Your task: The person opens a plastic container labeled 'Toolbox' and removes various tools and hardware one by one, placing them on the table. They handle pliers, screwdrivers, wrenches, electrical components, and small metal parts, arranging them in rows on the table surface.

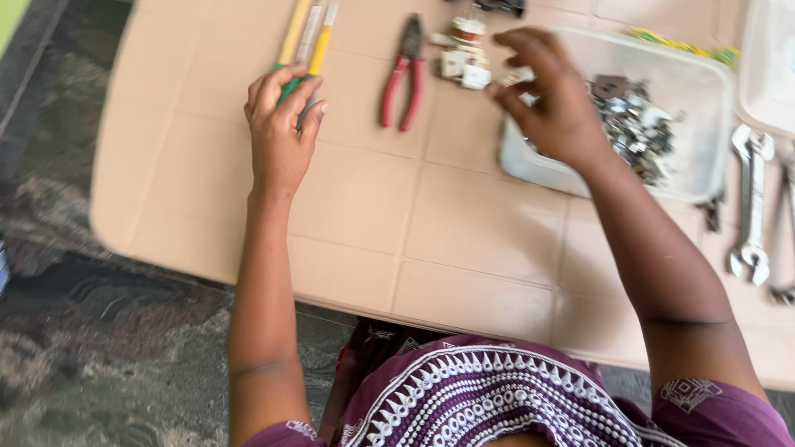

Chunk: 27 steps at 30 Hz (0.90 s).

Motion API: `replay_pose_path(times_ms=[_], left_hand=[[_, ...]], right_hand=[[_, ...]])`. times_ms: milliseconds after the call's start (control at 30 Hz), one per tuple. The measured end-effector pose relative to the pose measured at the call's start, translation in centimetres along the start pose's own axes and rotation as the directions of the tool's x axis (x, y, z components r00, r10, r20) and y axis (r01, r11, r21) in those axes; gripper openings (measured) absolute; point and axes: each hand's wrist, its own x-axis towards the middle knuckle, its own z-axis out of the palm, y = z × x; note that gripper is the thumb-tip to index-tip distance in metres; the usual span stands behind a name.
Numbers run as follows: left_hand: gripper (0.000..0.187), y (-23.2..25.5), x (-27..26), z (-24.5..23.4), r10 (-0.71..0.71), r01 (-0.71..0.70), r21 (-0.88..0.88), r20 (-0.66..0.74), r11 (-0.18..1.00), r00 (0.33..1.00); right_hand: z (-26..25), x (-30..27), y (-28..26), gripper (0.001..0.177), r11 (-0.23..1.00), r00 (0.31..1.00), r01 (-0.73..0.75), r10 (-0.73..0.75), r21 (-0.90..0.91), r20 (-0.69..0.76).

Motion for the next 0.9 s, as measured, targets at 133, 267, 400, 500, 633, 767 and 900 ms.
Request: replay_pose_path(times_ms=[133, 267, 400, 500, 633, 767, 900], left_hand=[[0.031, 8.0, 3.6, 5.8, 0.318, -0.306, -0.116, 0.105, 0.945, 0.942], [0.027, 16.2, 6.4, 13.3, 0.521, -0.472, -0.255, 0.174, 0.844, 0.836], [0.018, 19.8, 7.8, 18.1, 0.505, -0.383, -0.351, 0.387, 0.854, 0.772], [0.017, 20.6, 8.0, 21.4, 0.433, -0.361, -0.241, 0.564, 0.901, 0.703], [0.015, 19.3, 9.3, 25.2, 0.433, -0.536, 0.051, 0.528, 0.843, 0.731], [0.012, 17.7, 10.4, 27.7, 0.363, -0.559, 0.179, 0.596, 0.809, 0.716], [0.013, 17.7, 10.4, 28.9, 0.304, -0.586, 0.258, 0.658, 0.769, 0.689]], right_hand=[[-7.5, -4.5, 3.7, 0.028, 0.969, 0.982, -0.059, 0.013, -0.238, -0.189], [-10.5, -7.8, 6.7, 0.027, 0.961, 0.977, -0.114, 0.063, -0.251, -0.204], [-10.6, -9.5, 8.0, 0.026, 0.936, 0.976, -0.204, 0.172, -0.287, -0.133], [-10.6, -10.1, 8.4, 0.025, 0.924, 0.965, -0.263, 0.251, -0.277, -0.079], [-10.0, -10.3, 8.8, 0.025, 0.933, 0.971, -0.238, 0.235, -0.269, -0.043], [-9.7, -10.3, 8.7, 0.025, 0.939, 0.982, -0.186, 0.183, -0.29, -0.035], [-9.8, -10.4, 8.3, 0.025, 0.937, 0.972, -0.231, 0.234, -0.263, -0.019]])
